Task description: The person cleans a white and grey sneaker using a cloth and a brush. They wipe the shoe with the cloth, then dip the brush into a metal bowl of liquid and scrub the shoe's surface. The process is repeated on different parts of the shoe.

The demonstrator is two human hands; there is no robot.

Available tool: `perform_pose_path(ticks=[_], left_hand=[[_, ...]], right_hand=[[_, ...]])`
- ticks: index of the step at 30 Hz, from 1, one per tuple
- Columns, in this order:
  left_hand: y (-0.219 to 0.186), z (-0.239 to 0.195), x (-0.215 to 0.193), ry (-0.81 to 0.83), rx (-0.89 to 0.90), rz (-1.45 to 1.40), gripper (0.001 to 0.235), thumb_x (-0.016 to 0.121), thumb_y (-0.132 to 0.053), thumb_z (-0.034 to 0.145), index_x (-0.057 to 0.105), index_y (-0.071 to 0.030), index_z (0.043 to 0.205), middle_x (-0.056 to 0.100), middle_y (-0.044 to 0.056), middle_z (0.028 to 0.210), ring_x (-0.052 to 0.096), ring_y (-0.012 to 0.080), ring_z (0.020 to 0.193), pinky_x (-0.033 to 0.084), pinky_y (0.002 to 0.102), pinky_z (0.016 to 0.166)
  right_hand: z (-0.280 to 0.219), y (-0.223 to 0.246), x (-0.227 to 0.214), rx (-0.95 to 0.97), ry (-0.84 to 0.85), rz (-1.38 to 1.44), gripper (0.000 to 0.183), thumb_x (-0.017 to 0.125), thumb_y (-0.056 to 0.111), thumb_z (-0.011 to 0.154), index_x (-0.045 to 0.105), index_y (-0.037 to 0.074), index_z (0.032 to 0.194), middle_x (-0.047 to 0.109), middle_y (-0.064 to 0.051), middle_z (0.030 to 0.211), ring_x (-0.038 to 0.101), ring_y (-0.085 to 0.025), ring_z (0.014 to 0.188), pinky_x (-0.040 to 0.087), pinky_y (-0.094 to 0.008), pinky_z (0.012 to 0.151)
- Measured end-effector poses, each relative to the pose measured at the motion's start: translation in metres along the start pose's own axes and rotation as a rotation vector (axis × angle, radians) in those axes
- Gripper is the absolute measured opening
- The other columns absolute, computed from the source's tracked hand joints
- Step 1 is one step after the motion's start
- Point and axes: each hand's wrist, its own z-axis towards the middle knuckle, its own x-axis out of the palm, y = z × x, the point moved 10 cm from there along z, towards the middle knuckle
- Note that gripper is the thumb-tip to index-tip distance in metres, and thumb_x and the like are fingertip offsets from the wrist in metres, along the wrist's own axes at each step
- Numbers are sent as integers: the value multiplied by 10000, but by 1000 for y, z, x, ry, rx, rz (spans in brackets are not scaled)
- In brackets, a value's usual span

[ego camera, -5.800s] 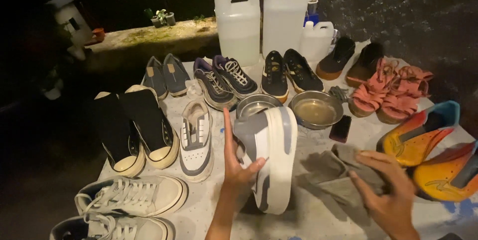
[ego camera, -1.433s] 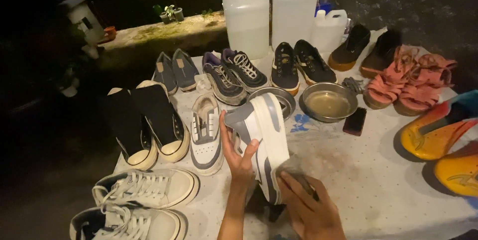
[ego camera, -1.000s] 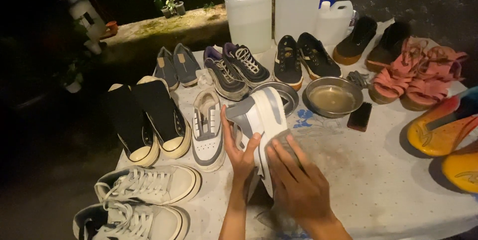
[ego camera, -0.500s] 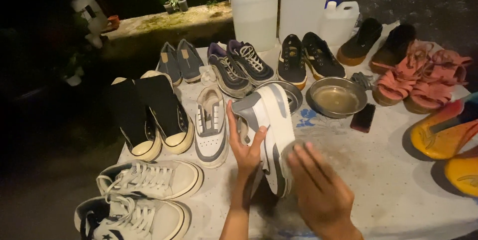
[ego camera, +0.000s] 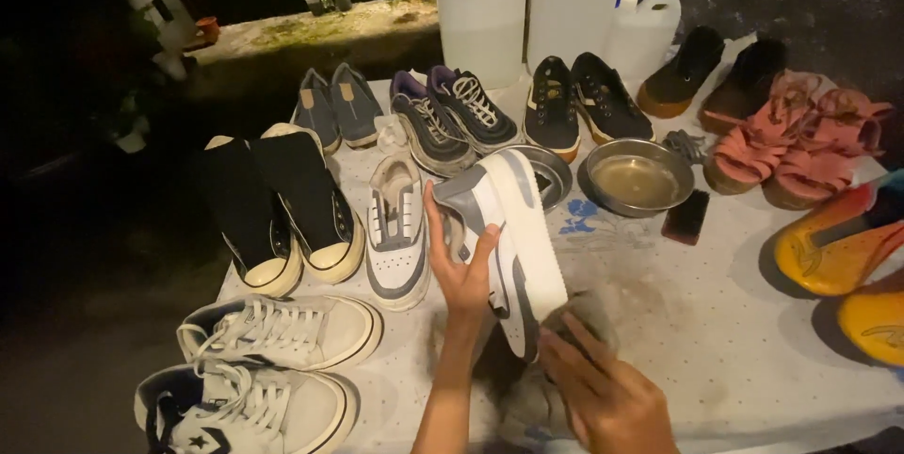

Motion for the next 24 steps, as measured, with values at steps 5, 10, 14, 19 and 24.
perform_pose_path(ticks=[5, 10, 14, 19, 24], left_hand=[[6, 1, -1, -26, -84, -30, 880, 748, -200, 883, 265, -110, 1612, 272, 122, 1698, 222, 273, 1584, 223, 443, 1263], [1, 1, -1, 5, 9, 41, 853, 720, -190, 909, 255, -76, 1615, 258, 150, 1697, 180, 288, 1597, 147, 465, 1287], [-1, 0, -1, 2, 6, 6, 879, 731, -135, 895, 236, -82, 1620, 258, 144, 1701, 184, 291, 1599, 195, 479, 1277], [-12, -3, 1, 1, 60, 3, 861, 728, -182, 895, 265, -41, 1607, 291, 181, 1680, 242, 314, 1581, 217, 461, 1282], [-12, -6, 3, 13, 104, 72, 841, 702, -193, 924, 245, -9, 1605, 269, 174, 1689, 210, 310, 1597, 179, 458, 1300]], right_hand=[[13, -32, -28, 145, -185, 139, 384, 399, 134, 1028, 679, 41, 1274, 672, -132, 1350, 615, -302, 1331, 525, -373, 1083], [25, -33, 7, 143, -173, -86, 357, 629, 10, 1008, 718, 247, 1259, 655, 50, 1401, 583, -171, 1354, 496, -217, 649], [32, -10, 21, 17, -110, -196, 348, 703, 15, 920, 707, 165, 1234, 629, -13, 1415, 602, -319, 1294, 596, -334, 690], [-1, -15, 27, 164, 7, -143, 507, 719, -26, 842, 676, 204, 1291, 548, 13, 1496, 520, -293, 1348, 643, -395, 664], [-15, -39, 51, 415, 230, -85, 531, 687, 149, 845, 615, 387, 1314, 416, 0, 1590, 446, -366, 1393, 653, -526, 622]])
